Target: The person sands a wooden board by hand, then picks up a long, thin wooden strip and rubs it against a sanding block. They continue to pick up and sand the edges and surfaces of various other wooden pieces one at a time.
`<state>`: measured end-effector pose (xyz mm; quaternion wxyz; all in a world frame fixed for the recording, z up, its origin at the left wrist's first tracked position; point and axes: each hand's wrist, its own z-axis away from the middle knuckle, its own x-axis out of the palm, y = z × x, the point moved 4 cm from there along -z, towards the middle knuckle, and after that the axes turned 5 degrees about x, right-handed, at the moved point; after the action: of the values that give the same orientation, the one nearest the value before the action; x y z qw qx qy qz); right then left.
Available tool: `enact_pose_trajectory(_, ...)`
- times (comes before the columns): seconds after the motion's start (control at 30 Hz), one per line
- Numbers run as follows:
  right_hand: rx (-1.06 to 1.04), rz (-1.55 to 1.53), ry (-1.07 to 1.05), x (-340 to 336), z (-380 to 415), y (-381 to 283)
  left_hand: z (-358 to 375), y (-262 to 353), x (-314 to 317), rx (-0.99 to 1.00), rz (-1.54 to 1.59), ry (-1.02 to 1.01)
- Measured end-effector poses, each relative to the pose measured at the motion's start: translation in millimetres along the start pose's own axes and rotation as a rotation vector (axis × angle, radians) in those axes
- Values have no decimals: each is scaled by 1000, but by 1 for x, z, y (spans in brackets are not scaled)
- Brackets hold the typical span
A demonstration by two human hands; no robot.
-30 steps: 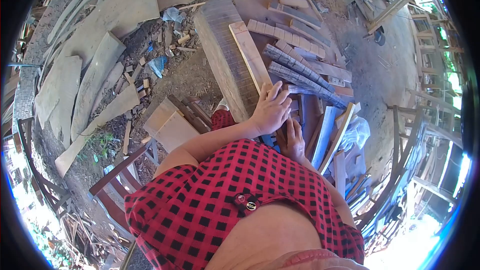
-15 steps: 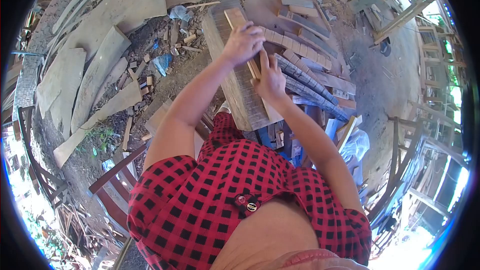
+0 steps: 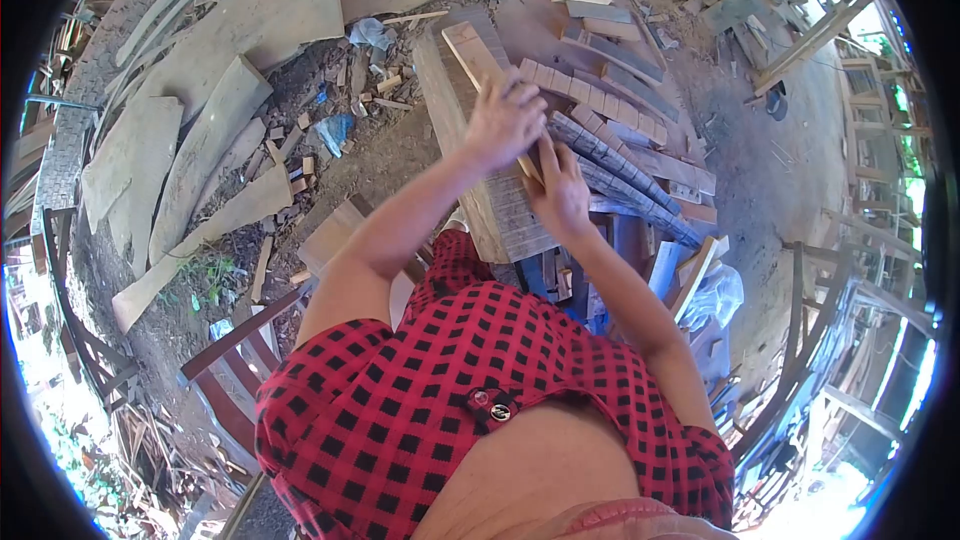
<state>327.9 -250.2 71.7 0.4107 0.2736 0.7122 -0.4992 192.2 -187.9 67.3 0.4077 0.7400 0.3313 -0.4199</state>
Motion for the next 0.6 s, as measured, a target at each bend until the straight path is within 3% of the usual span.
enact_pose_trajectory(0.1,24,-1,1,-18,66,19,29,55,10,48,43,26)
enact_pose_trajectory(0.17,28,22,7,-31,95,23,43,81,10,103,240,184)
enact_pose_trajectory(0.3,70,15,-49,-38,102,24,49,88,18,91,229,132)
enact_pose_trajectory(0.43,53,-31,-88,-26,62,16,34,51,9,83,113,103)
enact_pose_trajectory(0.6,-1,-19,-67,14,-52,-12,-18,-60,-4,1,-55,86)
